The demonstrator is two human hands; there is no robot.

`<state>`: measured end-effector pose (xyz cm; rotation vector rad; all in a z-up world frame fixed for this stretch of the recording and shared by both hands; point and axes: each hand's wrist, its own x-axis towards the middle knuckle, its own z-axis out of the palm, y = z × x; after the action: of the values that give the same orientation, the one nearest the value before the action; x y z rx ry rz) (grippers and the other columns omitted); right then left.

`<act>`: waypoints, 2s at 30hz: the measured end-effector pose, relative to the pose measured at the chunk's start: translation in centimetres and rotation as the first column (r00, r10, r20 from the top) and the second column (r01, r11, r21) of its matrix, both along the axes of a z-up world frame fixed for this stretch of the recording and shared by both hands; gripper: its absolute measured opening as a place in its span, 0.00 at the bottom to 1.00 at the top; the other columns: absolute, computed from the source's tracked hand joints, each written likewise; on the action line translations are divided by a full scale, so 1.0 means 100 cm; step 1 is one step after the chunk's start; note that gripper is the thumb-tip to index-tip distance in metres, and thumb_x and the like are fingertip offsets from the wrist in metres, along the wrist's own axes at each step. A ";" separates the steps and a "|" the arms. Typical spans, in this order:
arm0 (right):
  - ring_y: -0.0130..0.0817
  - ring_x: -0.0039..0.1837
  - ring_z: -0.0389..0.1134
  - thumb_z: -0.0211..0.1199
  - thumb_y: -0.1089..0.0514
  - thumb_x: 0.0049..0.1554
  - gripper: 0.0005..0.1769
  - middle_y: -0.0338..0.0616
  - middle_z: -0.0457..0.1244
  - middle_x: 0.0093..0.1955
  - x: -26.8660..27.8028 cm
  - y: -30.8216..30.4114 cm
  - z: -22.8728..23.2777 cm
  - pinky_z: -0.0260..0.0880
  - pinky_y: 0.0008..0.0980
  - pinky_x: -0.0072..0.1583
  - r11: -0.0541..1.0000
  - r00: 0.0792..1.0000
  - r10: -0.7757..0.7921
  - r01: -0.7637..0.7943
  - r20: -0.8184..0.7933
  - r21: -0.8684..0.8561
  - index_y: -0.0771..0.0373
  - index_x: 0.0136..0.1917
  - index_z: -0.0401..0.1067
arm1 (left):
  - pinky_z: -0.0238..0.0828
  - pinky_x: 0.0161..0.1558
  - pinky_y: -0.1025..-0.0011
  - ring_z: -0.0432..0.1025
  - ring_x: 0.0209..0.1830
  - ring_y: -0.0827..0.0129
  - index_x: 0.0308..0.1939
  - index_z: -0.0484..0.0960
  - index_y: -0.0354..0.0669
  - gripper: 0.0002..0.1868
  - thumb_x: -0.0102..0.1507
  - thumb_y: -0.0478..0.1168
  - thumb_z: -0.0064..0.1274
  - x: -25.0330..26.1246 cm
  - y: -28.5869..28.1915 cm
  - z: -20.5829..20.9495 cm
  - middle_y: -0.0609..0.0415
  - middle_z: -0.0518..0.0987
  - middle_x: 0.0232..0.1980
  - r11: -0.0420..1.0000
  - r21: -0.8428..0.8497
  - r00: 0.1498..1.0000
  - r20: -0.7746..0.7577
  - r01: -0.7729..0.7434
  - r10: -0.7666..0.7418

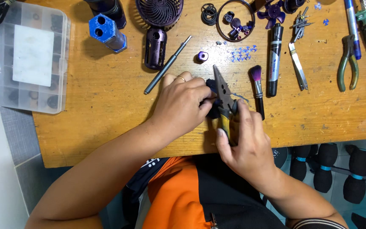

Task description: Cleaning and assembling small electronic components using a brush and pliers at a workbench

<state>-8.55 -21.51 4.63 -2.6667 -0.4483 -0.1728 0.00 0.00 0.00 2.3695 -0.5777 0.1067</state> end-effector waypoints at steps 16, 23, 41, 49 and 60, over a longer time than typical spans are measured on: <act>0.61 0.45 0.75 0.67 0.49 0.67 0.45 0.60 0.63 0.56 0.005 -0.002 0.004 0.81 0.58 0.38 1.000 1.000 0.025 -0.025 -0.002 0.010 0.82 0.86 0.64 | 0.66 0.52 0.52 0.77 0.48 0.57 0.36 0.91 0.57 0.03 0.60 0.45 0.68 -0.002 -0.003 0.000 0.61 0.83 0.36 1.000 -0.012 0.999 -0.034 -0.018 0.017; 0.63 0.45 0.76 0.68 0.45 0.65 0.46 0.59 0.64 0.57 -0.001 -0.006 -0.011 0.80 0.62 0.38 0.997 1.000 0.021 -0.023 -0.024 -0.080 0.78 0.85 0.66 | 0.66 0.52 0.53 0.77 0.48 0.57 0.36 0.91 0.58 0.03 0.60 0.45 0.68 -0.003 -0.003 0.004 0.61 0.84 0.37 0.999 -0.012 0.998 -0.042 -0.041 0.041; 0.60 0.52 0.77 0.68 0.44 0.65 0.46 0.57 0.65 0.59 -0.001 -0.014 -0.010 0.82 0.57 0.43 0.998 0.998 0.054 -0.053 0.035 -0.034 0.77 0.86 0.67 | 0.66 0.54 0.54 0.76 0.48 0.59 0.36 0.93 0.58 0.04 0.63 0.48 0.69 -0.005 -0.003 0.005 0.62 0.85 0.37 0.998 -0.025 0.995 -0.078 -0.060 0.058; 0.58 0.52 0.77 0.70 0.45 0.63 0.47 0.58 0.67 0.59 -0.004 -0.023 -0.011 0.81 0.54 0.46 0.999 0.996 0.048 -0.047 0.069 -0.005 0.78 0.85 0.68 | 0.66 0.54 0.54 0.77 0.48 0.59 0.37 0.93 0.58 0.05 0.64 0.49 0.69 -0.004 -0.003 0.008 0.62 0.86 0.38 0.997 -0.037 0.994 -0.085 -0.068 0.064; 0.64 0.50 0.78 0.69 0.46 0.64 0.47 0.60 0.65 0.59 -0.001 -0.019 -0.006 0.83 0.61 0.43 0.998 0.998 0.061 -0.062 -0.032 -0.015 0.76 0.87 0.66 | 0.65 0.55 0.53 0.77 0.49 0.58 0.36 0.91 0.57 0.02 0.63 0.45 0.67 -0.006 -0.004 0.006 0.62 0.84 0.37 0.999 -0.014 0.997 -0.070 -0.041 0.040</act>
<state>-8.60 -23.40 4.00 -2.6639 -0.5228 -0.1085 -0.62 -0.36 0.58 2.3605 -0.4944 0.0467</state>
